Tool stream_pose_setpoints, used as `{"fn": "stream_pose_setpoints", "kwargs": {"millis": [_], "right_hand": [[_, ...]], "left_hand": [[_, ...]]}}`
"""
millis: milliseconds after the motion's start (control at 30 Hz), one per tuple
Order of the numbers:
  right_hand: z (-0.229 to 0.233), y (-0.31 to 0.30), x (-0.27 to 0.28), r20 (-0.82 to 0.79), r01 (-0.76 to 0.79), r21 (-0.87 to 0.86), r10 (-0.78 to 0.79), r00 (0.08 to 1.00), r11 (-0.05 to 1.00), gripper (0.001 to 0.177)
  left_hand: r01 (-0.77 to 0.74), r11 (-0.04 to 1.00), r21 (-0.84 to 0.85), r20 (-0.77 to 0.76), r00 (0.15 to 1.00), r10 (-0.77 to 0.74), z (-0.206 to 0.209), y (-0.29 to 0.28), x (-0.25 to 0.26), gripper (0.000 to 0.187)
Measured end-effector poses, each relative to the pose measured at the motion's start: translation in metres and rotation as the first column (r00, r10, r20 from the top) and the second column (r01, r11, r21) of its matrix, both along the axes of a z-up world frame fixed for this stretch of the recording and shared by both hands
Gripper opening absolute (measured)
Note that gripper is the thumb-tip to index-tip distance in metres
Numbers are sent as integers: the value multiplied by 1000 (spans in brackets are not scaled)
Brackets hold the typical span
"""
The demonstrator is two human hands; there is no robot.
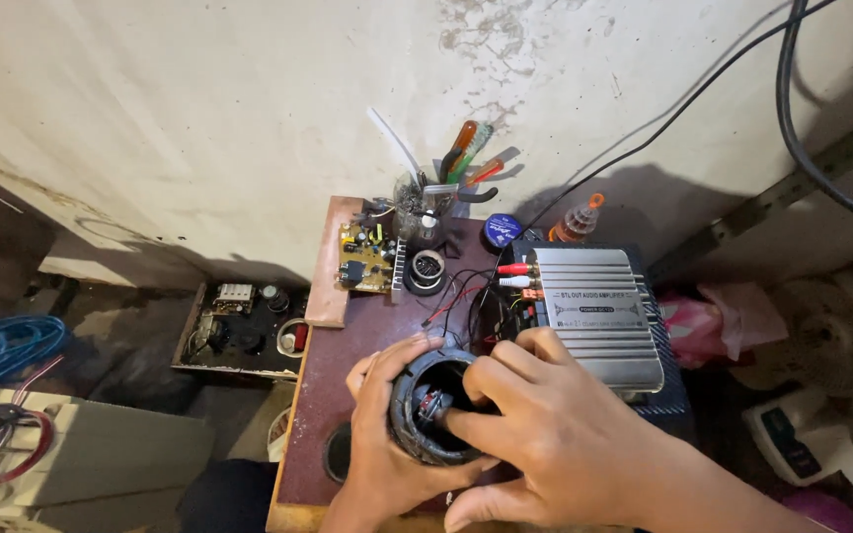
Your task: The person works on a black cylindrical electronic component, likely a speaker, by manipulating its internal wires and parts with their hands. They use a screwdriver to adjust connections inside the component while it sits on a cluttered workbench next to an amplifier.
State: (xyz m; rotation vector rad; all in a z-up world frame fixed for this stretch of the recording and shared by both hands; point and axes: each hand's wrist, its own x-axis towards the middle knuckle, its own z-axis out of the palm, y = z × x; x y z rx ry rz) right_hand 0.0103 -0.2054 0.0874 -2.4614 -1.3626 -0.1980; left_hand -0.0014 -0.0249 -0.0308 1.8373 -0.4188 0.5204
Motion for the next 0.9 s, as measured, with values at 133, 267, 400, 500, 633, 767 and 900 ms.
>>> {"fn": "stream_pose_setpoints", "kwargs": {"millis": [133,267,400,500,633,767,900], "right_hand": [[-2,0,-2,-11,12,30,-12,1000,999,60],[-6,-1,-2,3,3,10,-3,1000,1000,58],[-12,-3,-2,41,1,-20,0,999,1000,64],[-16,-4,-5,27,13,-21,-13,1000,1000,68],[-18,-6,-6,-18,27,-14,-28,999,1000,62],[-18,-5,-6,-35,26,-13,-26,999,1000,65],[-18,-5,-6,-54,29,-15,-30,998,999,66]], "left_hand": [[17,1000,-18,-28,999,-17,-1,1,1,97],[48,998,-30,21,999,-47,0,2,2,98],[54,998,-36,42,998,-53,3,2,2,88],[49,998,-30,42,998,-48,2,2,2,91],[42,999,-32,8,999,-42,1,0,2,90],[33,998,-44,17,999,-32,2,-2,2,89],[37,998,-53,25,999,-36,4,-2,2,89]]}}
